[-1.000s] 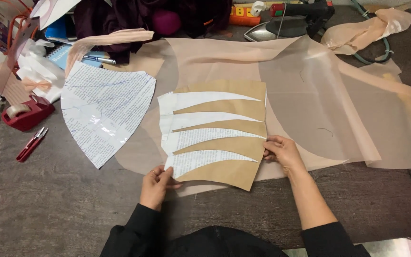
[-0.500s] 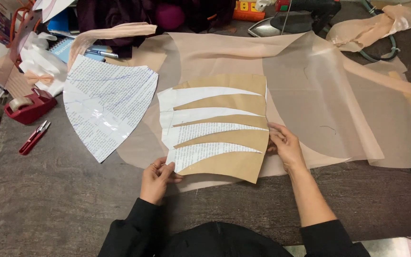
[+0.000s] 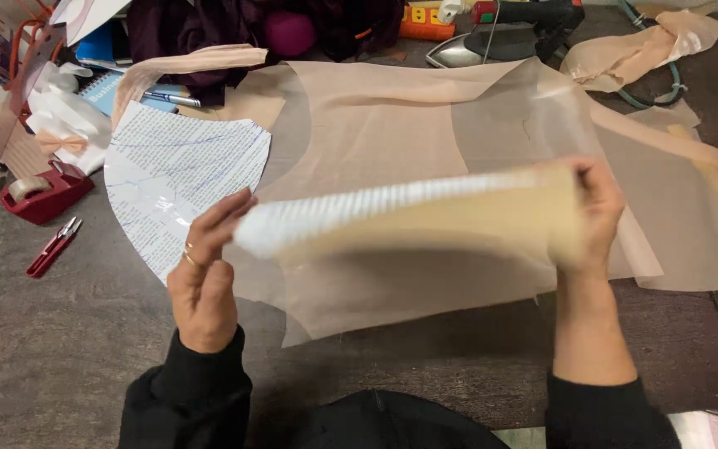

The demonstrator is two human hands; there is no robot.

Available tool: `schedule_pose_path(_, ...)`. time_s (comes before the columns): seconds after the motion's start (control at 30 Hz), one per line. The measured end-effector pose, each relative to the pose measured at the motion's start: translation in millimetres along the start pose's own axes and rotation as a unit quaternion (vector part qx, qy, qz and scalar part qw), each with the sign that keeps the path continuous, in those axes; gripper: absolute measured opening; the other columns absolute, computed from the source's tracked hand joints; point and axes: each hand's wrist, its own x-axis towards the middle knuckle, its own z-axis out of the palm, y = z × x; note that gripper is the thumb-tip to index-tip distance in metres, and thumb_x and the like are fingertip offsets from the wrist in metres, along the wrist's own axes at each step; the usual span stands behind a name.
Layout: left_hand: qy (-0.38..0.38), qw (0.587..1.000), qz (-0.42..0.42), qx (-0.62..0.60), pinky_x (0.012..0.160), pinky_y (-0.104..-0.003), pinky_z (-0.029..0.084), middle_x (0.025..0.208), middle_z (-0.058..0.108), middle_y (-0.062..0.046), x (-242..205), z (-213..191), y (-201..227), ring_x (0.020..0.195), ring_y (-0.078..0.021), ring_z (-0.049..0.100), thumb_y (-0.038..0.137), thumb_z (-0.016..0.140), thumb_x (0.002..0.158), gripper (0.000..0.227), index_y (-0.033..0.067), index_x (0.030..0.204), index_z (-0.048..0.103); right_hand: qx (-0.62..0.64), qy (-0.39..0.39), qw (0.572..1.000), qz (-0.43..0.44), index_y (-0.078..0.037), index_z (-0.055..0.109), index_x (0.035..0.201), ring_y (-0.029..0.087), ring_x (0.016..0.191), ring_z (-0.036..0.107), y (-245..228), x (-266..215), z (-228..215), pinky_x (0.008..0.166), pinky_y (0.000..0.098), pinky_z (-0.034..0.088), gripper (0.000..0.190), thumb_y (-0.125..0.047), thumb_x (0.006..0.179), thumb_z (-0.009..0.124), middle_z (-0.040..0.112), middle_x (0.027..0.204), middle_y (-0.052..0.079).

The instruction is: The person handles a piece of light-colored fabric and a paper pattern on a work table. They smooth the fabric, fold it, and position the pattern on top, adjusting the alignment of the materials.

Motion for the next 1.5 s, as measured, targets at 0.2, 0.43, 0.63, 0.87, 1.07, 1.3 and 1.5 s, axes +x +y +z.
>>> schedule_pose_path(0.2,-0.004,0.976,-0.214,-0.048,0.084,-0.029,0.050,0.111,0.061,-0.008,8,4,-29,0.088,-0.0117,0.060,0.001,0.064,0.085,0.078,0.0044,0.150,0.021,-0.025,0.029,0.991,0.128,-0.002,0.061,0.111,0.007,0.065,0.051,-47,38,35,0.053,0.0207,0.045,0.015,-0.014,0.103,0.066,0.062,0.081,0.007)
schedule_pose_path(0.43,-0.035,0.850,-0.525,-0.021,0.039,-0.027,0.052,0.067,0.068,-0.011,-88,-11,-164,0.050,-0.0175,0.059,0.014,0.077,0.082,0.024,-0.0055,0.093,0.068,-0.063,-0.008,0.960,0.274,-0.004,0.062,0.111,0.017,0.072,0.063,134,15,52,0.056,0.0284,0.050,0.026,-0.026,0.099,0.068,0.068,0.091,0.015)
schedule_pose_path(0.63,0.015,0.830,-0.556,0.049,0.037,-0.025,0.049,0.058,0.065,-0.001,-131,-12,-236,0.048,-0.0119,0.059,0.022,0.081,0.080,0.021,0.0051,0.085,0.070,-0.134,-0.110,0.916,0.363,-0.009,0.066,0.115,0.021,0.086,0.069,150,-2,58,0.069,0.0340,0.055,0.046,-0.048,0.091,0.072,0.071,0.096,0.010)
schedule_pose_path(0.87,0.000,0.817,-0.561,0.133,0.063,-0.026,0.050,0.062,0.063,0.003,-111,-6,-195,0.065,-0.0104,0.056,0.023,0.073,0.086,0.021,0.0051,0.096,0.072,-0.081,-0.148,0.863,0.476,0.013,0.053,0.124,0.030,0.075,0.068,62,-20,22,0.060,0.0325,0.058,0.059,-0.025,0.085,0.075,0.067,0.100,0.028)
schedule_pose_path(1.07,0.015,0.823,-0.550,0.143,0.068,-0.028,0.048,0.065,0.060,0.001,-112,-5,-187,0.069,-0.0131,0.054,0.021,0.070,0.089,0.024,-0.0001,0.100,0.070,-0.058,-0.137,0.844,0.516,0.013,0.058,0.114,0.026,0.067,0.069,53,-49,-8,0.052,0.0274,0.057,0.042,-0.019,0.089,0.068,0.070,0.090,0.024)
schedule_pose_path(1.3,0.026,0.830,-0.534,0.157,0.067,-0.025,0.044,0.066,0.059,0.000,-102,2,-179,0.067,-0.0130,0.053,0.019,0.069,0.090,0.023,-0.0005,0.102,0.069,-0.051,-0.083,0.850,0.517,0.010,0.061,0.109,0.024,0.060,0.068,69,-84,-23,0.046,0.0266,0.056,0.030,-0.015,0.092,0.063,0.071,0.088,0.022)
schedule_pose_path(1.5,-0.033,0.823,-0.515,0.237,0.066,-0.030,0.048,0.071,0.067,-0.003,-71,5,-177,0.070,-0.0183,0.061,0.026,0.073,0.086,0.025,0.0042,0.098,0.073,-0.064,-0.067,0.863,0.497,0.007,0.065,0.107,0.022,0.059,0.067,80,-101,-23,0.047,0.0263,0.055,0.033,-0.014,0.083,0.074,0.070,0.084,0.020)
